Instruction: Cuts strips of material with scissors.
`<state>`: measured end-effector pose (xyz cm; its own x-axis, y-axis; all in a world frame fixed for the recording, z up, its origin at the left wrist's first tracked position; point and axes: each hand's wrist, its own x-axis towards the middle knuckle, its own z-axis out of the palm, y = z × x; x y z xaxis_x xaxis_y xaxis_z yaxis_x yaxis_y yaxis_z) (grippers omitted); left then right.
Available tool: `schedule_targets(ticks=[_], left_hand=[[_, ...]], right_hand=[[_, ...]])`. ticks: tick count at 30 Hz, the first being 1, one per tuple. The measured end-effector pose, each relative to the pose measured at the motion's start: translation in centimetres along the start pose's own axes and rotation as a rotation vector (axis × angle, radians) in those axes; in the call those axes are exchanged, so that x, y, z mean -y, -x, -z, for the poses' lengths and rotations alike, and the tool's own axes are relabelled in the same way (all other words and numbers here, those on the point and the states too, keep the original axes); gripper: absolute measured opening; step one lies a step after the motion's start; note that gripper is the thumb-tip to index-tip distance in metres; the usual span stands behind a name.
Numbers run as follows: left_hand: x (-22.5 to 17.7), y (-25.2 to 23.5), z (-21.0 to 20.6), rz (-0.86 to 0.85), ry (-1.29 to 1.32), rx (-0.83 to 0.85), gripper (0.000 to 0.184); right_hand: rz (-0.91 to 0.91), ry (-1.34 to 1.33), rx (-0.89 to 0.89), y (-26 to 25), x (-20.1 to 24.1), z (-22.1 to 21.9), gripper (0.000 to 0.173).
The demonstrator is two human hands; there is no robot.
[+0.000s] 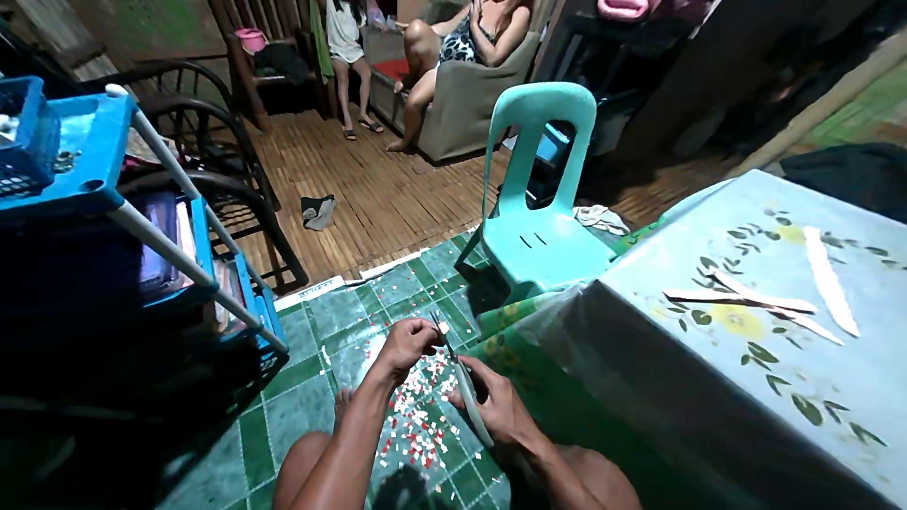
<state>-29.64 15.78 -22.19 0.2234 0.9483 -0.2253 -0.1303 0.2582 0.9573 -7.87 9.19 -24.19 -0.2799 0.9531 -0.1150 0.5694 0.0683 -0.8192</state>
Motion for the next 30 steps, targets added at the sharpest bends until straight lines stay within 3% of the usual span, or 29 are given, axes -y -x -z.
schedule_targets(ticks=[30], left_hand=[[-0.6,0.3,-0.2,-0.003,0.095,0.017,0.014]], right_hand=[[0.038,-0.198,-0.041,-0.1,1.0,-0.7,0.067]])
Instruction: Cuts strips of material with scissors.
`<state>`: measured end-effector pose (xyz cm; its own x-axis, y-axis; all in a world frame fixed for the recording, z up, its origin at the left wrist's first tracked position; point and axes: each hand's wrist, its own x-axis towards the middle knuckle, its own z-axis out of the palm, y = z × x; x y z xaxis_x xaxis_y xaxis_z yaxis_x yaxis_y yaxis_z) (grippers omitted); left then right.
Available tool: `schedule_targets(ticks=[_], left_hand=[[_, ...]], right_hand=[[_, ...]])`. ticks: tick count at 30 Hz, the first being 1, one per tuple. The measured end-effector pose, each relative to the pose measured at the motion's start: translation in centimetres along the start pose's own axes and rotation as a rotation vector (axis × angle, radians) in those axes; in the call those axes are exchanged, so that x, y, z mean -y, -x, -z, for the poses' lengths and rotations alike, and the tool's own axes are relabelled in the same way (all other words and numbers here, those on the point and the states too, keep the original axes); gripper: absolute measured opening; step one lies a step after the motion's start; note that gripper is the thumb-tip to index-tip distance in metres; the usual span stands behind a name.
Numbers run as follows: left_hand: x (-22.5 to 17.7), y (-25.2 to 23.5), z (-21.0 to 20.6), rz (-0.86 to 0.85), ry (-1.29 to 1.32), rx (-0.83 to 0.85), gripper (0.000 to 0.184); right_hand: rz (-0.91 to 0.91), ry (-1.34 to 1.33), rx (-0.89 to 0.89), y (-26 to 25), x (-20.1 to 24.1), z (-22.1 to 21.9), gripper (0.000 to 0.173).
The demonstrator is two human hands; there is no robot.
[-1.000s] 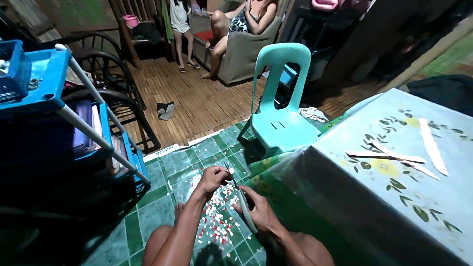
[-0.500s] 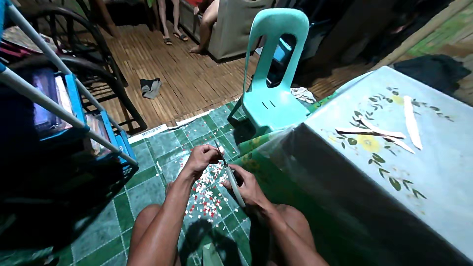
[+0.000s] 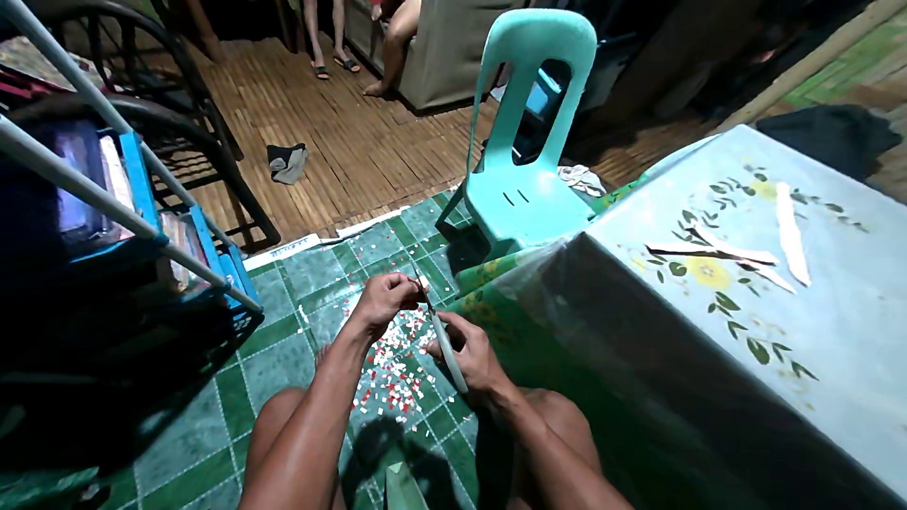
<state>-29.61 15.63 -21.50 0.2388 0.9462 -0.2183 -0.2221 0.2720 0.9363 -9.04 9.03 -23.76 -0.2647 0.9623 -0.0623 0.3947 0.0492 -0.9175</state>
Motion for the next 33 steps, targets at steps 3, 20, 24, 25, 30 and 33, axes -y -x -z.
schedule_targets(ticks=[3,20,24,25,30,33], left_hand=[[0.07,-0.03,0.1,0.006,-0.004,-0.008,0.014],[-0.21,-0.21,0.38,0.101,0.02,-0.068,0.015],[0.0,-0.31,0.61,0.072,0.009,-0.08,0.016],[0.06,-0.36,0.61,0.057,0.013,-0.093,0.016],[0.34,-0.68,0.78,0.036,0.068,-0.181,0.017],[0.27,-0.72,0.88,0.071,0.085,-0.207,0.015]], right_hand=[[-0.007,-0.027,-0.004,-0.04,0.08,-0.22,0.065],[-0.069,-0.082,-0.059,-0.28,0.5,-0.58,0.06],[-0.078,-0.047,-0.056,-0.54,0.14,0.06,0.06],[-0.084,-0.044,-0.055,-0.55,0.18,0.17,0.06],[-0.073,-0.001,-0.005,-0.35,0.05,0.3,0.062],[-0.043,0.059,0.014,-0.18,-0.03,0.18,0.063]])
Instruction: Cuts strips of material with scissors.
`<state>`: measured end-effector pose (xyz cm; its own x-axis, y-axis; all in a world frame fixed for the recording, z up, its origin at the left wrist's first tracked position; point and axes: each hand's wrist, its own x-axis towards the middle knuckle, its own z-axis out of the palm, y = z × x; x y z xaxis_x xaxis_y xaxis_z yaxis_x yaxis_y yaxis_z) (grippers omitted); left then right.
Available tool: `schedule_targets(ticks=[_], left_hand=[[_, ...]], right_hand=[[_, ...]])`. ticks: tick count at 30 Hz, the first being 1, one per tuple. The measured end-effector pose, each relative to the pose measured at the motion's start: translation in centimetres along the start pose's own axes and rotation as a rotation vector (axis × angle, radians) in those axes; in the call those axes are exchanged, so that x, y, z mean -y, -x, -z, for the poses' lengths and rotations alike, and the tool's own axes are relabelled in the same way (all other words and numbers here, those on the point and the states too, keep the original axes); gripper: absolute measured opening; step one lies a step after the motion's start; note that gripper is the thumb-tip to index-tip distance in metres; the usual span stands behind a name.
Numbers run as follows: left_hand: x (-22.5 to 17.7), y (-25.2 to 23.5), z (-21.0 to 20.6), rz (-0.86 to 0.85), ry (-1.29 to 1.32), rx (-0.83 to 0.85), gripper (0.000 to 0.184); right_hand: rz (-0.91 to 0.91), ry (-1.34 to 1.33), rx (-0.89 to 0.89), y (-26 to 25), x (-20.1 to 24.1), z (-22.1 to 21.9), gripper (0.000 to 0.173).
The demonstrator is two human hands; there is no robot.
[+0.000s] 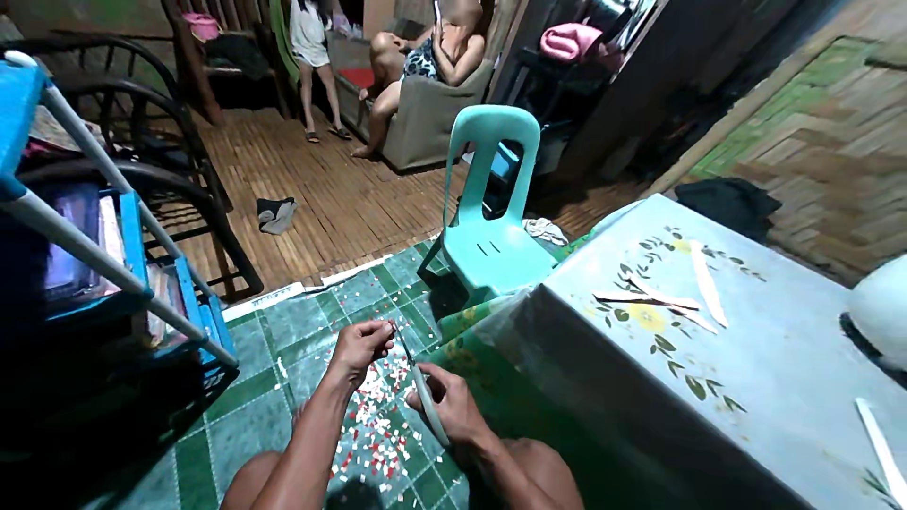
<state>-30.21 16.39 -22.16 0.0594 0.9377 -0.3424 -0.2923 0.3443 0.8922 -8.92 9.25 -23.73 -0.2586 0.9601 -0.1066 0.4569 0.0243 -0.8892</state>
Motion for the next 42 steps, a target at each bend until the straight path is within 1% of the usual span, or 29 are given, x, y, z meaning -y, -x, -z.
schedule_targets(ticks=[5,10,18,23,29,33,42], left_hand=[[0.0,0.2,0.2,0.007,0.005,-0.016,0.014],[-0.1,0.5,0.3,0.001,-0.056,0.019,0.012],[-0.7,1.2,0.9,0.1,-0.142,0.053,0.012],[-0.8,1.5,0.8,0.103,-0.091,0.062,0.013],[-0.8,1.2,0.4,0.062,0.014,0.039,0.017],[-0.7,0.9,0.2,0.092,0.066,0.022,0.013],[-0.5,0.8,-0.1,0.074,0.058,0.035,0.012]], right_hand=[[0.002,0.031,0.008,0.2,-0.1,0.0,0.066],[0.01,0.083,0.014,0.2,-0.4,0.3,0.066],[0.061,0.094,0.064,0.5,-0.5,1.2,0.065],[0.067,0.003,0.081,0.7,-0.2,1.6,0.065],[0.0,-0.063,0.041,0.6,0.2,0.9,0.064],[-0.011,-0.145,0.041,0.3,0.1,0.9,0.062],[-0.059,-0.285,0.088,0.4,0.9,1.1,0.061]])
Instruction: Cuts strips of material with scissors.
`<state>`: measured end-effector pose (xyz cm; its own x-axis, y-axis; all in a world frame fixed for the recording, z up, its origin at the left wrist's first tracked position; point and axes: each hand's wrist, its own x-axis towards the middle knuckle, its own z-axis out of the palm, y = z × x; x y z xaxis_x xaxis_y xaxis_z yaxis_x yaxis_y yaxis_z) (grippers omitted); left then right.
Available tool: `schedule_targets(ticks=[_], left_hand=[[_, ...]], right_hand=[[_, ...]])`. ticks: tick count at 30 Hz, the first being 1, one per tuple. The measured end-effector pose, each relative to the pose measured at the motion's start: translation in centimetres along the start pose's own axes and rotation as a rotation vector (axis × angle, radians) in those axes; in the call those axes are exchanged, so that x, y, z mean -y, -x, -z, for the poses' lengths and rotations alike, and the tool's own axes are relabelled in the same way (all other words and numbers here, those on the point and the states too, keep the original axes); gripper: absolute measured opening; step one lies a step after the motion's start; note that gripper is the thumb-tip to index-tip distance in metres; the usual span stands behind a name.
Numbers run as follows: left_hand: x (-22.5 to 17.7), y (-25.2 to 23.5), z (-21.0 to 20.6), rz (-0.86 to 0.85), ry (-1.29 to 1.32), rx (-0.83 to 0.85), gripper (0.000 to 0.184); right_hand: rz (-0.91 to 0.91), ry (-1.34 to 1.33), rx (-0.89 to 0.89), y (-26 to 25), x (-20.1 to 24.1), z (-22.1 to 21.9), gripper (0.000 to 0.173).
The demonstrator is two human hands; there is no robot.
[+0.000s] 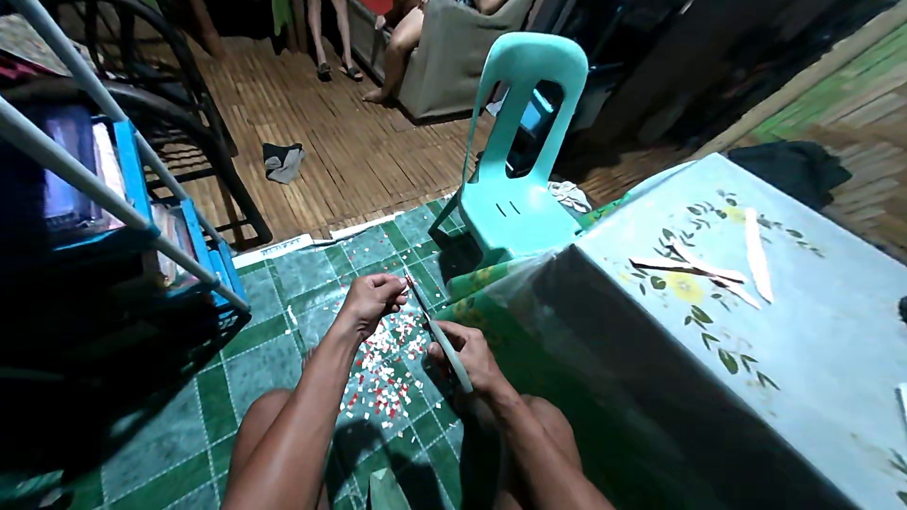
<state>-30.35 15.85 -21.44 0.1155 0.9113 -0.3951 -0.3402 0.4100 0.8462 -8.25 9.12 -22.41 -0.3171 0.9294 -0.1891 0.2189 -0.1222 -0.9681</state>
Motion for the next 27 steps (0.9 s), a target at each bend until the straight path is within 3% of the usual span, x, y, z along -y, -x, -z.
schedule_targets(ticks=[15,27], left_hand=[[0.2,-0.1,-0.1,-0.002,-0.02,0.008,0.012],[0.7,-0.6,0.2,-0.025,-0.073,-0.067,0.013]], right_hand=[[-0.021,0.019,0.029,0.3,0.6,0.4,0.056],[-0.093,-0.022,-0.085,0.1,0.5,-0.7,0.044]])
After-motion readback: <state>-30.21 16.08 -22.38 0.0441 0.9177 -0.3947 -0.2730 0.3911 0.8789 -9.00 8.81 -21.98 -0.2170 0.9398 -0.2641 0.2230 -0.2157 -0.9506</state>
